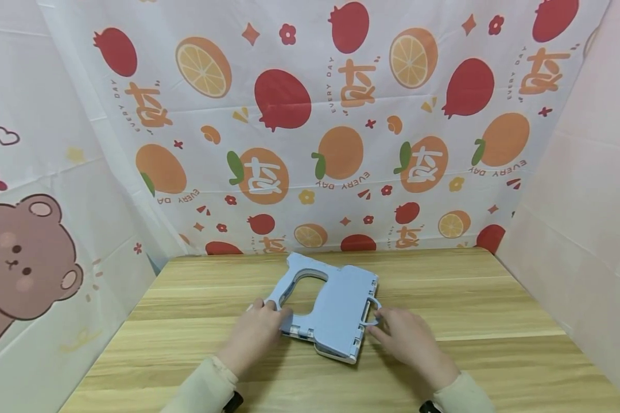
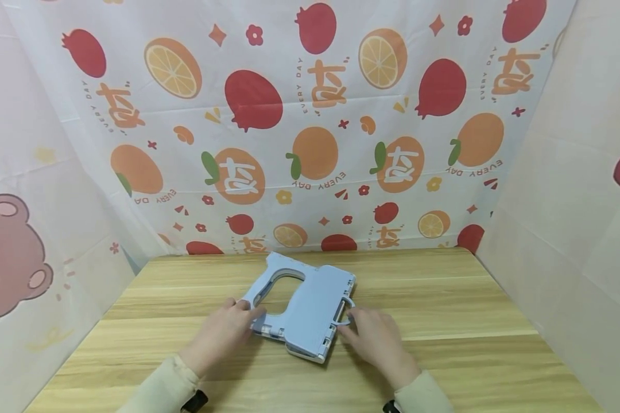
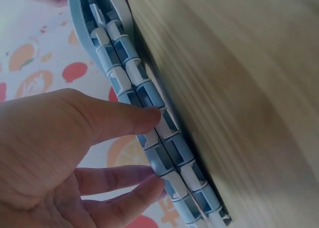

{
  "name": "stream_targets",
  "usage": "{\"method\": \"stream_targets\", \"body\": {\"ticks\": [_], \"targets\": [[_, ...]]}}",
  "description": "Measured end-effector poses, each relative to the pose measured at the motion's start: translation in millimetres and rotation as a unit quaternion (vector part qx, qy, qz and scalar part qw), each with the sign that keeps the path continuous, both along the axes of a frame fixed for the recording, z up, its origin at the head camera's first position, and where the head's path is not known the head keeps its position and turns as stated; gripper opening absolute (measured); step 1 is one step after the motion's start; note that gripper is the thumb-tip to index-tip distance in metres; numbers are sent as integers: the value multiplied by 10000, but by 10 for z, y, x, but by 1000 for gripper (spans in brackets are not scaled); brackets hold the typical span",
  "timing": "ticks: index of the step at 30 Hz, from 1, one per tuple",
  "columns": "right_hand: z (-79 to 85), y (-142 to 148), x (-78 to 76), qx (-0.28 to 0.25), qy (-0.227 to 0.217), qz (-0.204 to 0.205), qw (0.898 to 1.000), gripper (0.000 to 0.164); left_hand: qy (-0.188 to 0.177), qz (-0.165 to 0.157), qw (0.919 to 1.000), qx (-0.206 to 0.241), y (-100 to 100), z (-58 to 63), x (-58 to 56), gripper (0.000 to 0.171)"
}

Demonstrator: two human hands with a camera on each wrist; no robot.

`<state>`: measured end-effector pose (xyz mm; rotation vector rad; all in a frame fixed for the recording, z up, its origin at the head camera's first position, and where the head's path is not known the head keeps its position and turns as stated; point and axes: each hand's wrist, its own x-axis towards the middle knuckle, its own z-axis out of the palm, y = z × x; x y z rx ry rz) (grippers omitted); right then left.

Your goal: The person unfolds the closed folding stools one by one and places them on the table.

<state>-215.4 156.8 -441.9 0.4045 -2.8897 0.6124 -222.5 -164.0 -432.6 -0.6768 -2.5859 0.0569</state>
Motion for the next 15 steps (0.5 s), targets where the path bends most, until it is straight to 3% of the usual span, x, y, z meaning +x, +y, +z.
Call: {"method": "stream_targets", "body": {"ticks": [8, 15], "targets": [[24, 150, 6, -64, -45, -319, 9995, 26, 395, -247, 9988, -121, 155, -42, 13, 24], [38, 286, -2, -146, -299, -511, 9981, 23, 408, -225, 9988, -147, 307, -51, 64, 24]]}}
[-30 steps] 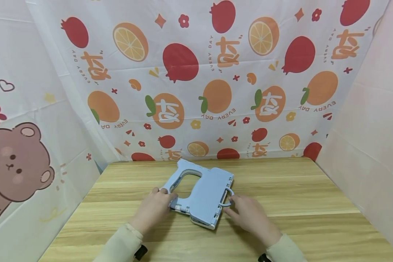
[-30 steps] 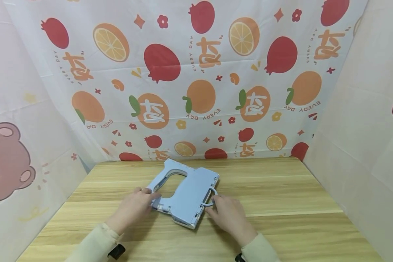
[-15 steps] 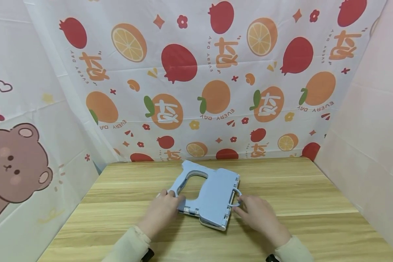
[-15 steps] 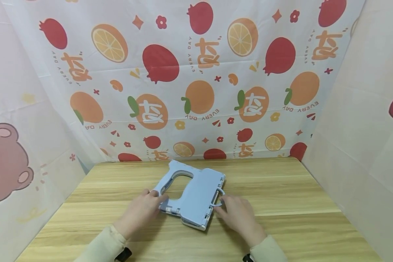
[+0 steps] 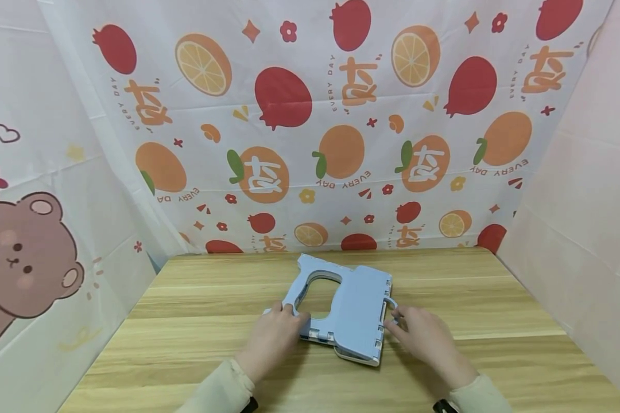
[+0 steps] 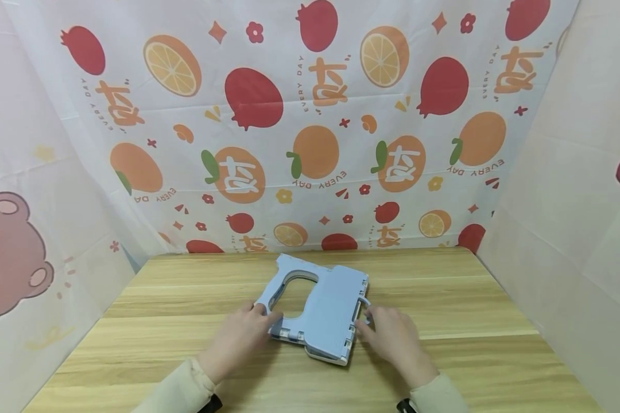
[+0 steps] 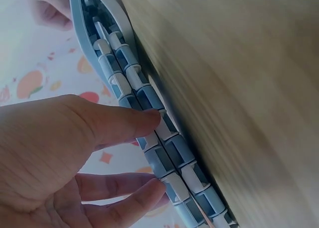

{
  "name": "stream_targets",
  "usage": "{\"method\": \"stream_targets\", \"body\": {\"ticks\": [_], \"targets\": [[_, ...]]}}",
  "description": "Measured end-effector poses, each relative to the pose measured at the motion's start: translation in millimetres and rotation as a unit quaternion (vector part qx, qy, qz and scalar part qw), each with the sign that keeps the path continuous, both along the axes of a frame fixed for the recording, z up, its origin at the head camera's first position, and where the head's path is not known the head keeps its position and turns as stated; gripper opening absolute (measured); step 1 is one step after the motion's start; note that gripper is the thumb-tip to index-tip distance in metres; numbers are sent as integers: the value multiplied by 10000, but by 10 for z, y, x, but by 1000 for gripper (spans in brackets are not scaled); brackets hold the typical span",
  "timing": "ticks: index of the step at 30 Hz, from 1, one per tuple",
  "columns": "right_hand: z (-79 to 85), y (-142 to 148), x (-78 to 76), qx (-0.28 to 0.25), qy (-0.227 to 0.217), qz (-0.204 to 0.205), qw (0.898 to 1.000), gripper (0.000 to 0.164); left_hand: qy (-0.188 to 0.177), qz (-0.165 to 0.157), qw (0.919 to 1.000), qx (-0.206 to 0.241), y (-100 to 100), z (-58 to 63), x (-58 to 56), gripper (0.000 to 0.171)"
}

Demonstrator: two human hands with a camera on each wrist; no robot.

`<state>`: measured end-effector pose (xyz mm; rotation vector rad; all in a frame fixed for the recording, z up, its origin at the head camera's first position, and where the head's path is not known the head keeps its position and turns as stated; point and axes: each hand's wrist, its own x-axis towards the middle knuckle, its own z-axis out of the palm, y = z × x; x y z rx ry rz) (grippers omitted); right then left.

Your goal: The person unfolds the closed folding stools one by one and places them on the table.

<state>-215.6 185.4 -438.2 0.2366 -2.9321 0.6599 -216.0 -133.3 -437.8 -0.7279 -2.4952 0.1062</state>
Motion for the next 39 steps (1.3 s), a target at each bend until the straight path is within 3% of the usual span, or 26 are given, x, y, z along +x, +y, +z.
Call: {"method": "stream_targets", "body": {"ticks": [9, 13, 18, 20, 24, 27, 30, 35, 39], "targets": [[27, 171, -8, -38, -149, -78, 9999, 21, -29, -202, 9997, -98, 163, 18, 31, 19], [34, 210, -34, -21, -195, -63, 9998, 28, -271, -357, 9990, -16, 181, 77, 36, 20], [14, 243, -92, -185, -593, 19, 9981, 74, -791, -672, 9943, -256, 193, 123, 0, 25], [3, 249, -126, -299, -722, 91, 9969, 80, -963, -864, 9909, -374, 194, 126, -17, 28], [-25, 253, -210, -566, -874, 198, 9944, 68, -1441, -1051, 9831, -409, 192, 118, -40, 34], [-47, 271, -254, -765, -971, 241, 9920, 68, -1742, -1053, 9783, -390, 203, 105, -49, 36], [-73, 288, -291, -920, -1060, 244, 9898, 74, -1809, -1083, 9766, -431, 220, 114, -49, 35], [-88, 306, -316, -1287, -1274, 225, 9832, 48, -1731, -1226, 9761, -465, 244, 148, -26, 31], [-62, 320, -295, -1550, -1313, 303, 9787, 39, -1739, -1227, 9761, -437, 246, 155, -3, 30]]}}
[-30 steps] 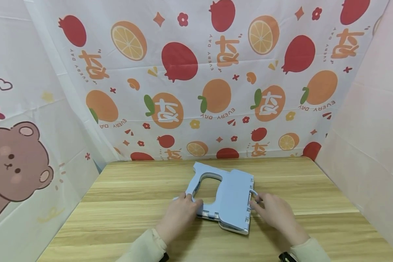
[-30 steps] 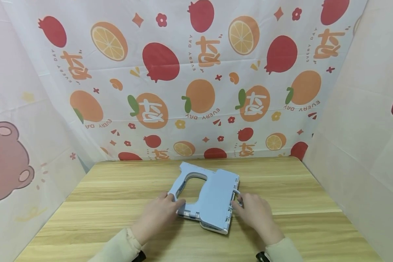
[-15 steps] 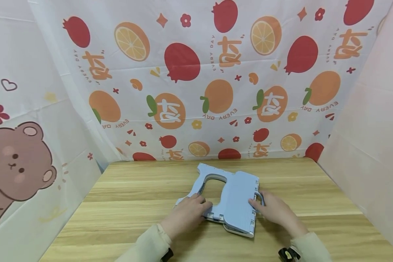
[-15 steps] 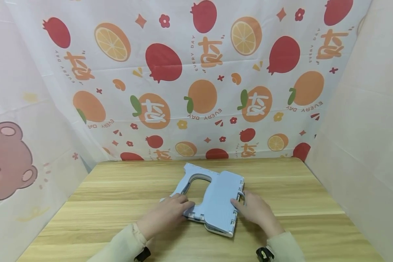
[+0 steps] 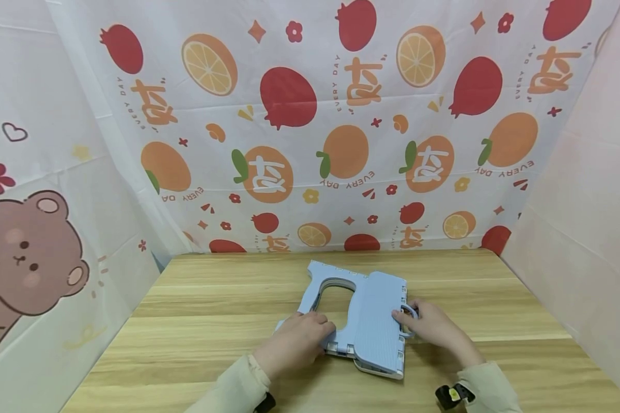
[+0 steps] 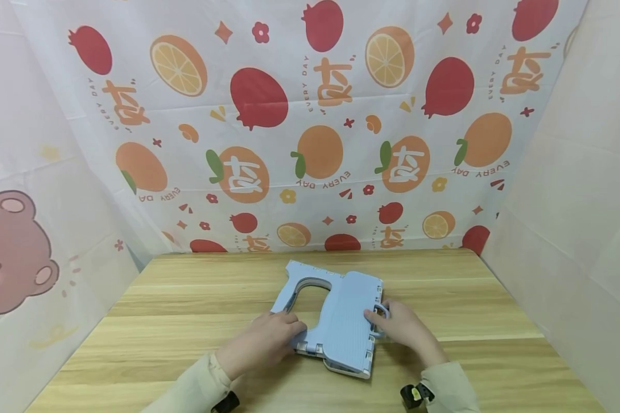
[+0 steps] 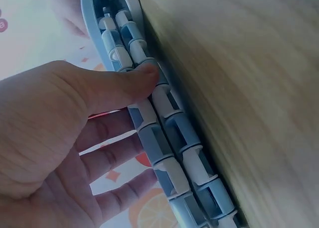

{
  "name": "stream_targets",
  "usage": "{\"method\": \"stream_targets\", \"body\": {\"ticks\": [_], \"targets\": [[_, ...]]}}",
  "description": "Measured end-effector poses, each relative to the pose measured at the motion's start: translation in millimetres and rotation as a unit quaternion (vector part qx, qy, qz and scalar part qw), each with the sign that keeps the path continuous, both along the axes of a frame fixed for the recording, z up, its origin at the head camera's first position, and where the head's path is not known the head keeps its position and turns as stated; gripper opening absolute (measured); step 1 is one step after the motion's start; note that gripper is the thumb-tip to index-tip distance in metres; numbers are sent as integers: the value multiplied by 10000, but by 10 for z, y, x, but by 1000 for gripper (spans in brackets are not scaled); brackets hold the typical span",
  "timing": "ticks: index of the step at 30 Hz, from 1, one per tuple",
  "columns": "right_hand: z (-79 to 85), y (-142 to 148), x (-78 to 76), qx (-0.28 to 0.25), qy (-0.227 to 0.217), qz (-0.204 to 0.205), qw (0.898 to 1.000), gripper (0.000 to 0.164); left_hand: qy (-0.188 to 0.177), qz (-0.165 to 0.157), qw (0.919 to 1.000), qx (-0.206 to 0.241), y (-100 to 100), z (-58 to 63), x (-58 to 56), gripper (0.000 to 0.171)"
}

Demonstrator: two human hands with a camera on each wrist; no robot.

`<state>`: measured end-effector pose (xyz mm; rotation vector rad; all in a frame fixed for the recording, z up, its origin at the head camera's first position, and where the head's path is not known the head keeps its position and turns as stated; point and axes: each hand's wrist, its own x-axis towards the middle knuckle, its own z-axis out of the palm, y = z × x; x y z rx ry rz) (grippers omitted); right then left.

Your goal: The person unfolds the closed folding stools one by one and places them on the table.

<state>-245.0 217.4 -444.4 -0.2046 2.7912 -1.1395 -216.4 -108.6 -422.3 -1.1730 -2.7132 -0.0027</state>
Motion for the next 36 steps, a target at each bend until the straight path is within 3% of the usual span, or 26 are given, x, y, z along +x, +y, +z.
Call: {"method": "stream_targets", "body": {"ticks": [8, 14, 29, 36], "targets": [[73, 5, 22, -56, -1, 49, 10000, 38, -105, 46, 9999, 99, 3, -10, 59, 31], [231, 8, 47, -184, 173, 80, 9996, 47, -243, 70, 9991, 345, -16, 37, 91, 37], [595, 18, 120, -690, 340, -405, 9962, 57, -415, -347, 9918, 1154, -63, 118, 130, 39], [756, -33, 195, -1427, 529, -553, 9868, 65, -565, -569, 9823, 1694, -34, 130, 132, 38]]}}
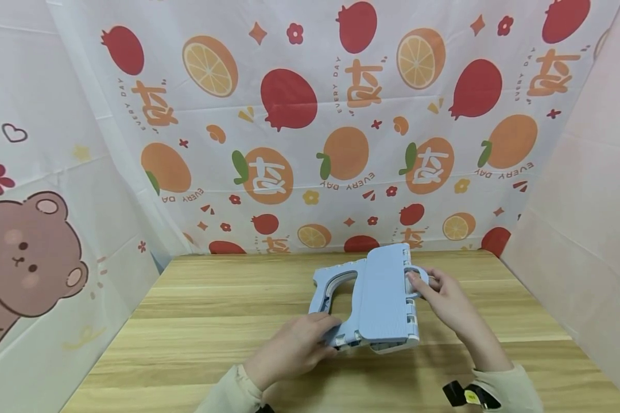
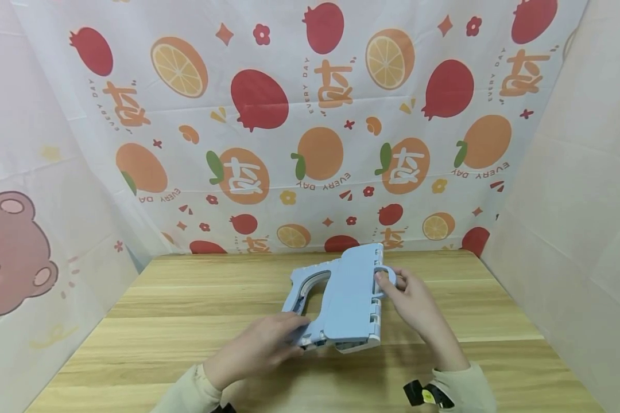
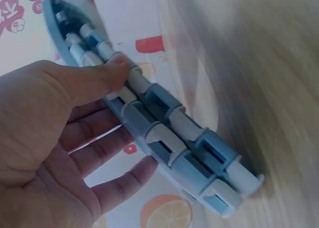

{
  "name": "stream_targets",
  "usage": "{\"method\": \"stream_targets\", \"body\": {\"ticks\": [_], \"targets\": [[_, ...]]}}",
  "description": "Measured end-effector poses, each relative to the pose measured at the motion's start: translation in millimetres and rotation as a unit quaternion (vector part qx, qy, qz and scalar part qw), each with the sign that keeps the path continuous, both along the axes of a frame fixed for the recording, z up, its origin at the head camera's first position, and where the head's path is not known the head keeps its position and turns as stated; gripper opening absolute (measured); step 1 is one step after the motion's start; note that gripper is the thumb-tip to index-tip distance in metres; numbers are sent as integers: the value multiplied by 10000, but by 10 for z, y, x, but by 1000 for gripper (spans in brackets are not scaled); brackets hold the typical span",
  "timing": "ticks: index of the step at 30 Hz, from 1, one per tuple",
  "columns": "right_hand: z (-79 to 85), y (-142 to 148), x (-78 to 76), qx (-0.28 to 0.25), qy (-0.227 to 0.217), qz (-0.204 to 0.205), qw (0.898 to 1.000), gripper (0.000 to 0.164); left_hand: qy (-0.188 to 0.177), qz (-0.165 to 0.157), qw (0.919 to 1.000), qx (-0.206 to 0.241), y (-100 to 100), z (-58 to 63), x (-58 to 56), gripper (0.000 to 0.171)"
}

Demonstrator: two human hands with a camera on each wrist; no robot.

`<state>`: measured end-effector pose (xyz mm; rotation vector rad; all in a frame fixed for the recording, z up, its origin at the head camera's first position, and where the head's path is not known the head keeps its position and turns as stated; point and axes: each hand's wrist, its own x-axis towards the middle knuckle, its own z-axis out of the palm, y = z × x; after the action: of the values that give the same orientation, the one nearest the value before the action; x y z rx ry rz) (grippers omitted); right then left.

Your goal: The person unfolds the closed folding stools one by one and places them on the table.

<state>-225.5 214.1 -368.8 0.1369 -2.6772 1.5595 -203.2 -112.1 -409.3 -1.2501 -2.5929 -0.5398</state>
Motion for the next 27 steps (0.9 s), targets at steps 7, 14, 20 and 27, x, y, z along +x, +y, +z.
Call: {"method": "stream_targets", "body": {"ticks": [7, 14, 20, 27], "targets": [[148, -68, 63, -520, 415, 127, 9977, 62, -132, -256, 9975, 642, 34, 1, 7, 42], [249, -127, 121, -735, 636, 215, 9950, 57, -605, -57, 9934, 973, 77, -5, 18, 43], [284, -242, 134, -1035, 716, 392, 9913, 59, -935, 91, 9889, 1148, 118, -16, 36, 43], [277, -393, 120, -1292, 941, 794, 9839, 61, -1288, -186, 9771, 1682, 172, -50, 28, 42]]}}
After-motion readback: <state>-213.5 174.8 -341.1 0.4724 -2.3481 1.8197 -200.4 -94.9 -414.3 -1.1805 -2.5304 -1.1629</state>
